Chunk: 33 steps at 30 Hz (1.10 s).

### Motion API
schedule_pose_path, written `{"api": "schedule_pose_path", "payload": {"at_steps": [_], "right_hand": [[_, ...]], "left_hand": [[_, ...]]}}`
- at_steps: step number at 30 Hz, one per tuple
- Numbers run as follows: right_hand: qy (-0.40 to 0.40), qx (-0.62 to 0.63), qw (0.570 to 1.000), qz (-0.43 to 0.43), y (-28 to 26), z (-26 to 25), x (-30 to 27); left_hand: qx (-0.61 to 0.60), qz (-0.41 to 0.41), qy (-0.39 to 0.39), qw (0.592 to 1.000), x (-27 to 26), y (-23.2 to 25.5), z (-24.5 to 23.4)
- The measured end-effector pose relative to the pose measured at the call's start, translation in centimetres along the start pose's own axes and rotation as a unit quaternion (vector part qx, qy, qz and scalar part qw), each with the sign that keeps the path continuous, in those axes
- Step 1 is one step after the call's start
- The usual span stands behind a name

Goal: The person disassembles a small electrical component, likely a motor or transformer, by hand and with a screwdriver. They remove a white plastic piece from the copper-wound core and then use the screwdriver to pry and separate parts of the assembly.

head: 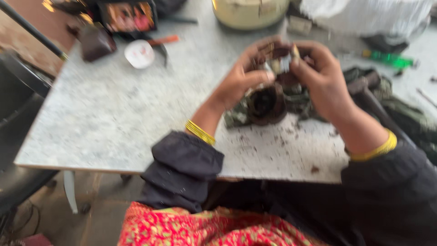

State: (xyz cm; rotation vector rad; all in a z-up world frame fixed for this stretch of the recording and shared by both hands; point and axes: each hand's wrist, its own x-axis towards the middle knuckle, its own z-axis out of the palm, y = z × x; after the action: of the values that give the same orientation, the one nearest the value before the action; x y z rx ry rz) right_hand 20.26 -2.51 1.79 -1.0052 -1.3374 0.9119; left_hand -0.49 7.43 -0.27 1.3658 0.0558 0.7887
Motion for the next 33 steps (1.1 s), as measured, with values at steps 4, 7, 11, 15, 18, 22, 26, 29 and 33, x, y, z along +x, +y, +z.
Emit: {"api": "schedule_pose_path", "payload": {"at_steps": [4, 7, 11, 15, 18, 22, 26, 29, 33], "right_hand": [[-0.012, 0.105, 0.994, 0.012, 0.3, -0.6, 0.2], [-0.018, 0.163, 0.986, 0.027, -0.4, -0.2, 0.2], [-0.012, 0.192, 0.979, 0.059, -1.0, 0.0, 0.2], [0.006, 0.174, 0.984, 0.037, -0.6, -0.1, 0.2], [0.036, 0.116, 0.992, 0.010, -0.1, -0.1, 0.3], [0.062, 0.058, 0.996, -0.010, 0.1, -0.1, 0.2], [0.082, 0.054, 0.995, 0.001, 0.3, 0.0, 0.5], [0.093, 0.039, 0.995, -0.003, 0.5, -0.1, 0.6], [0.102, 0.033, 0.994, -0.023, 0.8, -0.6, 0.7]], "left_hand": [[-0.054, -0.022, 0.038, 0.998, 0.3, -0.2, 0.7], [-0.048, -0.033, 0.062, 0.996, 0.3, 0.8, 1.5], [-0.052, -0.040, 0.070, 0.995, 0.2, 1.6, 2.0], [-0.018, -0.029, 0.087, 0.996, 0.2, 1.4, 2.1], [0.021, -0.041, 0.138, 0.989, 0.4, 0.9, 2.1], [0.085, -0.061, 0.195, 0.975, 0.5, 0.2, 1.9], [0.133, -0.064, 0.221, 0.964, 0.4, 0.0, 1.9], [0.236, -0.021, 0.203, 0.950, 0.5, 0.3, 2.6], [0.306, 0.004, 0.183, 0.934, -0.1, 1.0, 4.6]]}}
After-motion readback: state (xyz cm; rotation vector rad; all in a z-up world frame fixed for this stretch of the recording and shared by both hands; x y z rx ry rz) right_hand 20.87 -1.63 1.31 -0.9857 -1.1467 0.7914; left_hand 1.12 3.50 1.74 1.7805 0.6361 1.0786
